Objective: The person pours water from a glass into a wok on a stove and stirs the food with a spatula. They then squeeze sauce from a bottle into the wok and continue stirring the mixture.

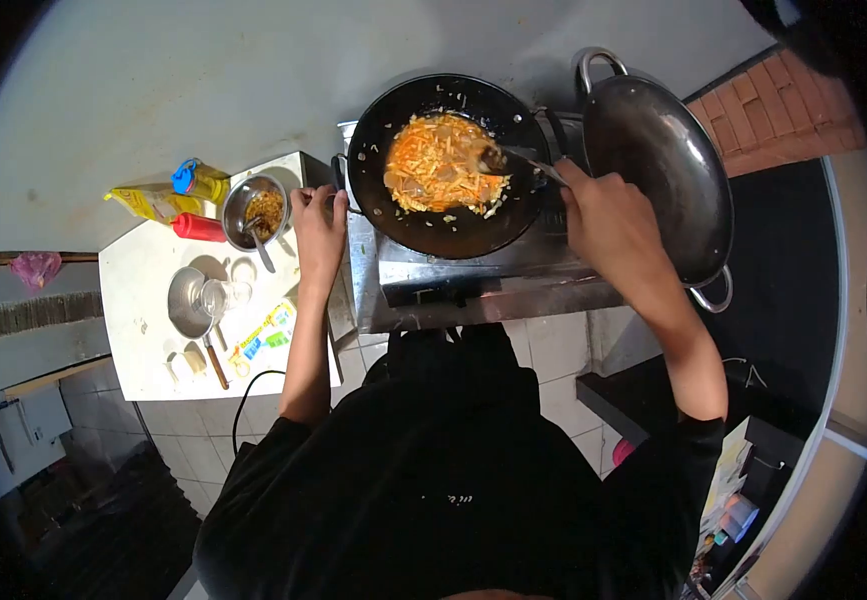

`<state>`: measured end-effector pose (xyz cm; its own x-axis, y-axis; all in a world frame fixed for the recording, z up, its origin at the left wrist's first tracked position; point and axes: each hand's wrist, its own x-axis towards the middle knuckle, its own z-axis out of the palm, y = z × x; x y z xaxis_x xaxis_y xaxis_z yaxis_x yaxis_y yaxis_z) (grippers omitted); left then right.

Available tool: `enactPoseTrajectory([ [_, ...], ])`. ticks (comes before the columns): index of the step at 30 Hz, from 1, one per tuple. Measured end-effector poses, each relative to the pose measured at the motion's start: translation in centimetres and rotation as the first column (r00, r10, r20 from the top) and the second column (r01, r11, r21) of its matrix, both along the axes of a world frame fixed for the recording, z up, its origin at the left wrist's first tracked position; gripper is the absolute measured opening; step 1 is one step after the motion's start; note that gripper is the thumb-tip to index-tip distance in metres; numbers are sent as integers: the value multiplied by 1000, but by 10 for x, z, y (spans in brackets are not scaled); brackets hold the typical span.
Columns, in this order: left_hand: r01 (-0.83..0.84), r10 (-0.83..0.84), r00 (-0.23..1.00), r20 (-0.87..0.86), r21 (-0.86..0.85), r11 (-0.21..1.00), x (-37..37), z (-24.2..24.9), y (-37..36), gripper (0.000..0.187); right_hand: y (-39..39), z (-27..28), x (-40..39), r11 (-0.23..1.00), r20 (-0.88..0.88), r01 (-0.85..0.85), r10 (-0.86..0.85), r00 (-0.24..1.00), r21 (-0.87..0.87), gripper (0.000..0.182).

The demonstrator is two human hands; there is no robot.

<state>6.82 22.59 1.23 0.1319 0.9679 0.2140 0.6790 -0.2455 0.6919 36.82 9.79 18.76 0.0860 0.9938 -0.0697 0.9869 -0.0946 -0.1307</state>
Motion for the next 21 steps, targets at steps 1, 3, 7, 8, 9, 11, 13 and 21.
enactPoseTrajectory([
  [1, 0, 1, 1000, -13, 31, 1000, 0, 0, 0, 27, 0, 4, 2, 999, 11, -49, 49, 999, 20, 37],
  [3, -5, 6, 1000, -24, 52, 999, -1, -3, 1, 27, -8, 3, -1, 998, 20, -68, 68, 997, 1, 37],
  [7, -24, 25, 1000, -15, 86, 996, 0, -4, -1, 27, -16, -17, -17, 994, 46, -41, 46, 998, -104, 31],
  [8, -40, 42, 999, -15, 80, 996, 1, -4, -3, 27, -14, -33, -19, 992, 45, -58, 63, 997, -110, 31],
  [9, -49, 50, 999, -12, 64, 997, 1, -3, -3, 27, -10, -54, -20, 993, 43, -94, 97, 994, -77, 35],
  [11, -51, 51, 999, 12, 47, 998, 1, -4, -1, 27, 1, -70, -19, 991, 44, -127, 128, 991, -35, 40],
  [13, -43, 43, 999, 3, 46, 998, 1, -2, -1, 27, 12, -72, -16, 992, 40, -114, 116, 992, -51, 42],
  [21, -31, 31, 1000, -2, 68, 997, 1, -2, 0, 29, 10, -7, 4, 995, 106, -104, 104, 989, -1, 40],
])
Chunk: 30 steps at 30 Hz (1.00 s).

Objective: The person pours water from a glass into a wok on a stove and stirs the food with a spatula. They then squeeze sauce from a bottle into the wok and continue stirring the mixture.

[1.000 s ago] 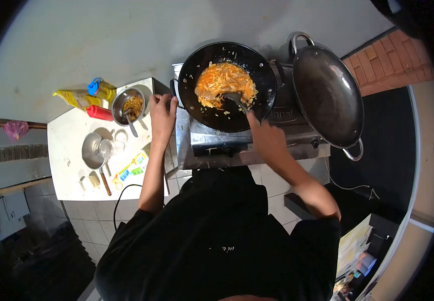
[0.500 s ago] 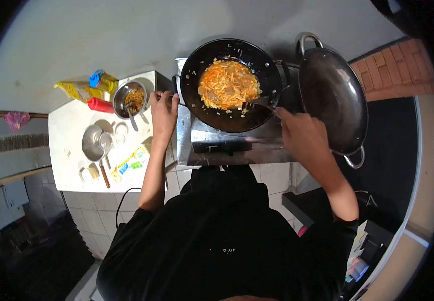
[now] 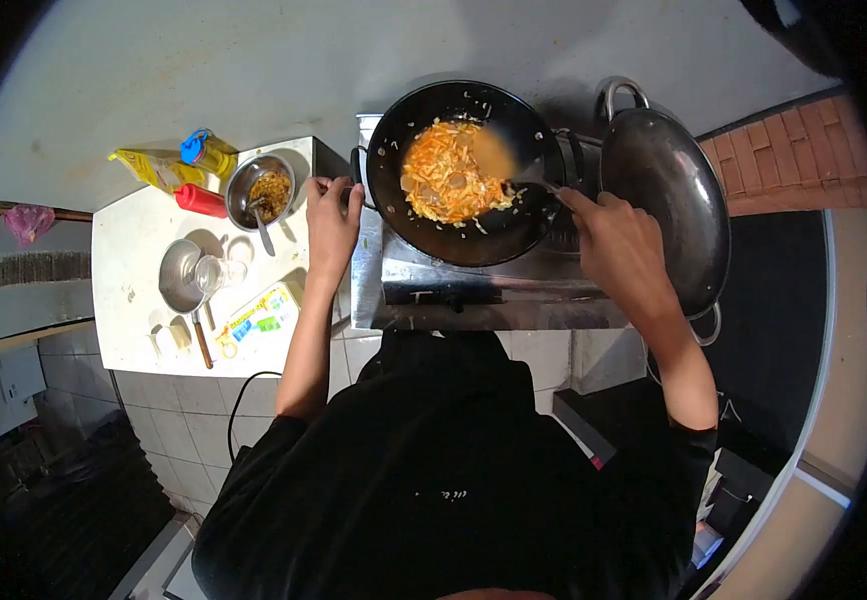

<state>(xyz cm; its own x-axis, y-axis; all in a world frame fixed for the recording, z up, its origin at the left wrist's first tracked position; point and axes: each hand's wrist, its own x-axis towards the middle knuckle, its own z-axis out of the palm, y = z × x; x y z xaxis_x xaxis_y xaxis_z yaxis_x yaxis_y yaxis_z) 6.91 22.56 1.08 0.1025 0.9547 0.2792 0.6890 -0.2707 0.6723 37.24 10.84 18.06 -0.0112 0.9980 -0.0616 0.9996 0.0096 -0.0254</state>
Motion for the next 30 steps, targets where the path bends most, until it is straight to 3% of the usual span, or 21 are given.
enactPoseTrajectory([
  [5, 24, -24, 1000, 4, -3, 1000, -2, -1, 2, 26, 8, -40, 1, 998, -34, -45, 44, 998, -38, 38],
  [7, 26, -26, 1000, 9, -6, 1000, -2, -1, 2, 26, 18, -58, -3, 999, -140, -40, 43, 989, 26, 32],
  [11, 33, -33, 999, 20, -26, 999, -2, 4, 1, 25, 30, -30, 2, 997, -161, 68, -71, 984, -22, 24],
  [13, 36, -35, 999, 21, -25, 999, -2, 4, 0, 25, 40, -7, 11, 992, -226, 82, -59, 972, 96, 19],
  [18, 37, -37, 999, -15, 4, 999, -3, 0, 2, 26, 104, -7, 49, 995, -72, 25, -18, 997, 93, 22],
  [20, 43, -43, 999, -10, 6, 999, -3, 0, 3, 26, 130, -26, 62, 999, 11, 23, -23, 1000, -21, 28],
  [21, 39, -39, 999, -11, 4, 999, -2, 1, 3, 26, 140, -34, 62, 1000, 10, 20, -20, 1000, -24, 28],
  [23, 27, -27, 999, 18, -3, 1000, 0, 3, 2, 25, 153, -53, 52, 968, -14, 48, -53, 998, -248, 33],
  [24, 17, -17, 1000, 16, -8, 1000, 0, 2, 3, 25, 155, -61, 47, 967, -16, 38, -43, 999, -252, 33],
  [26, 34, -34, 999, -2, -4, 999, -1, 2, 5, 25, 159, -75, 37, 735, -186, 135, -337, 923, -664, 28],
  [27, 23, -23, 1000, -5, -4, 1000, -2, 2, 5, 25, 157, -86, 39, 737, -188, 125, -327, 926, -665, 28],
  [29, 34, -34, 999, -17, 7, 999, -2, 3, 5, 25, 141, -108, 49, 747, -415, 39, -411, 812, -664, 35],
  [30, 38, -38, 999, -7, 18, 999, -3, 1, 5, 24, 128, -115, 48, 748, -415, 40, -410, 812, -663, 35],
])
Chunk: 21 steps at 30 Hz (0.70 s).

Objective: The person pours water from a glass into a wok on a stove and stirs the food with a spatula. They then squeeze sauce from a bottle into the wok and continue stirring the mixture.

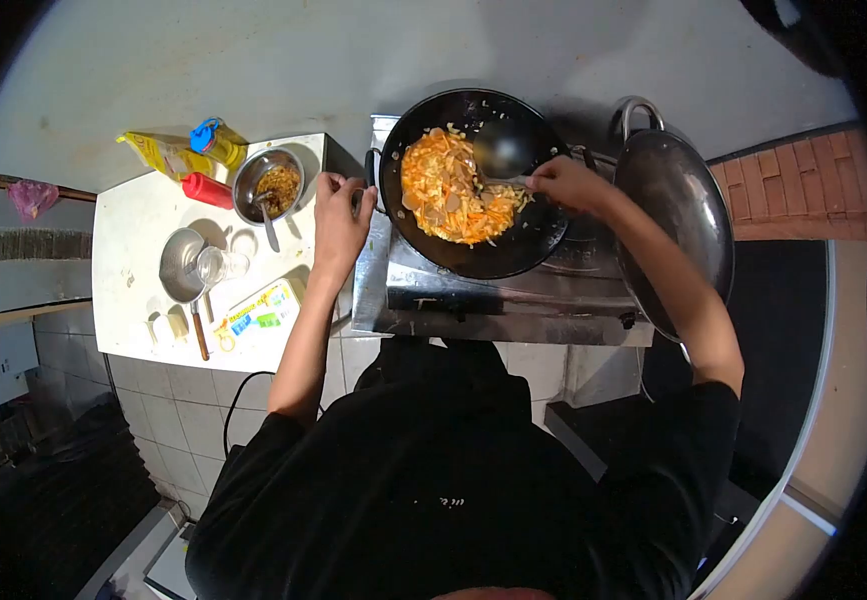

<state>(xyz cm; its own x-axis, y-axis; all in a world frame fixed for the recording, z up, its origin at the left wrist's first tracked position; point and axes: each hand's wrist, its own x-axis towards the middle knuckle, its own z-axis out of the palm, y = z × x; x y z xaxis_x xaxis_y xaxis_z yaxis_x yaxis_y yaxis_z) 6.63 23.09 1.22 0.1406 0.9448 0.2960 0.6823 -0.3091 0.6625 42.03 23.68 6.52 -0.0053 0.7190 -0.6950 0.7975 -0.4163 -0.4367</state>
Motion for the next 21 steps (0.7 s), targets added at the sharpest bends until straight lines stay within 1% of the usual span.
enactPoseTrajectory([
  [1, -1, 1, 1000, 2, 1, 1000, 0, 0, 0, 24, -16, -5, -3, 963, -32, -18, 27, 999, 267, 32],
  [2, -4, 4, 1000, 10, -4, 1000, -1, 0, 0, 24, -30, -8, -5, 857, -57, -25, 64, 996, 515, 30],
  [3, -6, 6, 1000, 17, -10, 1000, -1, 0, 0, 24, -41, -3, -10, 857, -56, -27, 65, 996, 515, 30],
  [4, -6, 6, 1000, 17, -10, 1000, -2, 1, -1, 24, -51, 7, -18, 780, 21, -99, 110, 994, 617, 28],
  [5, -3, 4, 1000, 16, -55, 998, -3, 3, -1, 26, -59, 19, -25, 690, 101, -172, 142, 985, 703, 26],
  [6, 1, 0, 1000, 14, -99, 995, -3, 5, -1, 29, -68, 36, -35, 691, 101, -169, 138, 985, 703, 26],
  [8, 11, -11, 1000, 7, -105, 994, -3, 6, 0, 29, -80, 76, -50, 829, 282, -184, 34, 959, 527, 24],
  [10, 24, -24, 1000, 1, -109, 994, -2, 6, 1, 29, -83, 94, -46, 817, 291, -196, 37, 956, 543, 23],
  [11, 27, -26, 1000, 9, -69, 997, -2, 5, 1, 27, -83, 102, -45, 801, 299, -215, 47, 953, 559, 23],
  [12, 29, -28, 999, 18, -29, 999, -2, 5, 1, 24, -83, 109, -45, 792, 267, -198, 47, 963, 577, 19],
  [13, 34, -33, 999, 19, -25, 999, -2, 4, 2, 24, -80, 106, -44, 791, 268, -195, 41, 963, 580, 19],
  [15, 24, -23, 999, 28, -34, 999, -2, 3, 2, 24, -70, 88, -37, 855, 219, -159, 55, 974, 494, 18],
  [16, 26, -25, 999, 29, -32, 999, -3, 2, 3, 24, -66, 66, -32, 854, 220, -158, 52, 974, 496, 18],
  [17, 36, -36, 999, 16, -12, 999, -3, 0, 4, 24, -63, 36, -26, 824, 228, -176, 59, 972, 539, 19],
  [18, 45, -45, 999, 3, 7, 999, -4, 0, 5, 25, -58, 29, -29, 791, 236, -195, 67, 969, 579, 19],
  [19, 44, -44, 999, 4, 9, 999, -5, 1, 5, 25, -53, 28, -27, 790, 237, -197, 67, 969, 580, 19],
  [21, 37, -37, 999, 4, -101, 994, -6, 5, 5, 29, -43, 33, -26, 828, 372, -201, -9, 928, 523, 20],
])
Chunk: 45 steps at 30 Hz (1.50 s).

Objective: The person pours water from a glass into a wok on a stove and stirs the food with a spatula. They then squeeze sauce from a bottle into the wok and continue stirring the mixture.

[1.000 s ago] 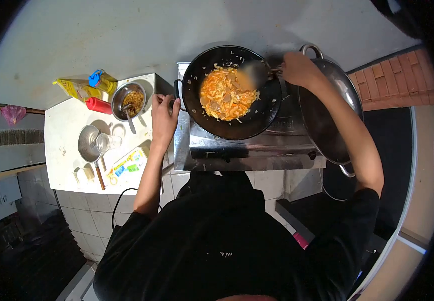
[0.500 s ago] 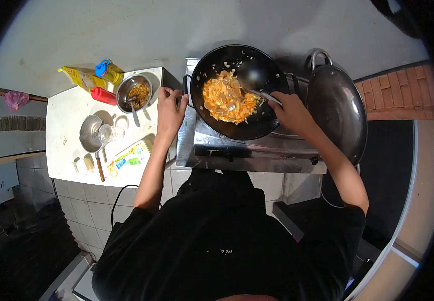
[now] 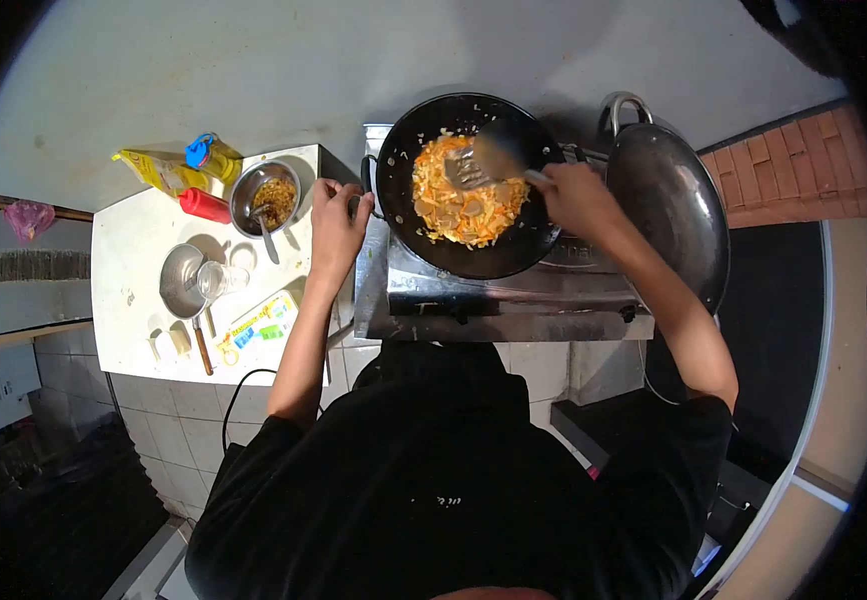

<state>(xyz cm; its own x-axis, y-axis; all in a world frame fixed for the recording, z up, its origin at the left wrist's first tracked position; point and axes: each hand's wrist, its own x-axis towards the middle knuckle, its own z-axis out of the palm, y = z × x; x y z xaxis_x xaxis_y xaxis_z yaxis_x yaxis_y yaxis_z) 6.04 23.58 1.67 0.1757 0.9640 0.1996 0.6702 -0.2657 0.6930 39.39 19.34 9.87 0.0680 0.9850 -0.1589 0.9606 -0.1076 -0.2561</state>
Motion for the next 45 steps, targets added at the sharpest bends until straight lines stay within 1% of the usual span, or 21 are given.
enactPoseTrajectory([
  [3, 0, 0, 1000, 1, 27, 1000, 1, 3, -1, 28, 6, 56, 3, 998, 139, 4, -14, 990, 69, 19],
  [5, -4, 4, 1000, 9, 17, 1000, 1, -2, -1, 28, 17, 67, 20, 999, 178, -20, 12, 984, 44, 20],
  [10, -16, 16, 1000, 12, 31, 999, 4, 2, -2, 28, 39, 39, 29, 992, 280, -54, 85, 956, -117, 25],
  [12, 2, -1, 1000, -17, 37, 999, 4, 1, -1, 27, 46, 32, 5, 887, 55, 152, -143, 988, -436, 32],
  [13, -4, 5, 1000, -18, 36, 999, 3, 1, 0, 27, 47, 16, 8, 888, 54, 147, -137, 989, -436, 32],
  [15, 5, -5, 1000, -23, 29, 1000, 3, 1, 1, 28, 46, -23, 20, 820, -396, 49, -327, 858, -571, 29],
  [16, 9, -9, 1000, -22, 29, 1000, 3, 1, 0, 28, 41, -26, 19, 819, -395, 53, -331, 857, -571, 29],
  [18, 3, -2, 999, -33, 14, 1000, 3, 4, -1, 28, 24, -28, 16, 841, -552, 39, -388, 738, -539, 26],
  [19, 1, -1, 999, -32, 15, 1000, 4, 4, 0, 28, 19, -22, 17, 880, -524, 5, -288, 801, -475, 31],
  [20, 0, 1, 1000, -8, 51, 999, 4, 2, 0, 26, 12, -19, 18, 880, -525, 2, -285, 802, -474, 31],
  [22, -2, 1, 1000, 15, 87, 996, 4, 1, -1, 24, -4, -11, 16, 993, -349, -122, 115, 930, 3, 29],
  [25, -5, 4, 1000, 27, 50, 999, 4, 1, -2, 25, -18, 44, -1, 992, -255, -125, 114, 960, -27, 26],
  [28, -17, 15, 999, 33, 48, 999, 5, 2, -1, 25, -27, 68, -6, 990, -164, -107, 92, 982, -88, 23],
  [32, -79, 78, 997, 21, 62, 995, 9, -4, -3, 25, -18, 44, 4, 966, -198, -228, 202, 959, -119, 21],
  [34, -93, 93, 996, 14, 65, 993, 10, -4, -4, 24, -9, 22, 4, 964, -19, -266, 265, 964, -4, 19],
  [35, -108, 107, 994, 11, 62, 992, 11, -5, -4, 24, -2, 21, 12, 960, -23, -280, 279, 960, -7, 19],
  [38, -162, 161, 987, 21, 47, 986, 15, -6, -10, 24, 26, 51, 22, 955, 39, -296, 295, 955, 23, 19],
  [40, -199, 198, 980, 21, 49, 979, 18, -5, -13, 23, 48, 57, 34, 924, 207, -360, 329, 921, 129, 18],
  [41, -220, 220, 975, 2, 50, 974, 20, -4, -15, 23, 57, 56, 36, 918, 205, -375, 345, 916, 130, 18],
  [43, -247, 247, 969, 3, 55, 968, 21, -6, -20, 23, 71, 49, 37, 885, 347, -458, 404, 846, 88, 19],
  [45, -267, 268, 964, 2, 58, 962, 24, -7, -23, 23, 81, 34, 27, 897, 305, -441, 420, 855, 0, 18],
])
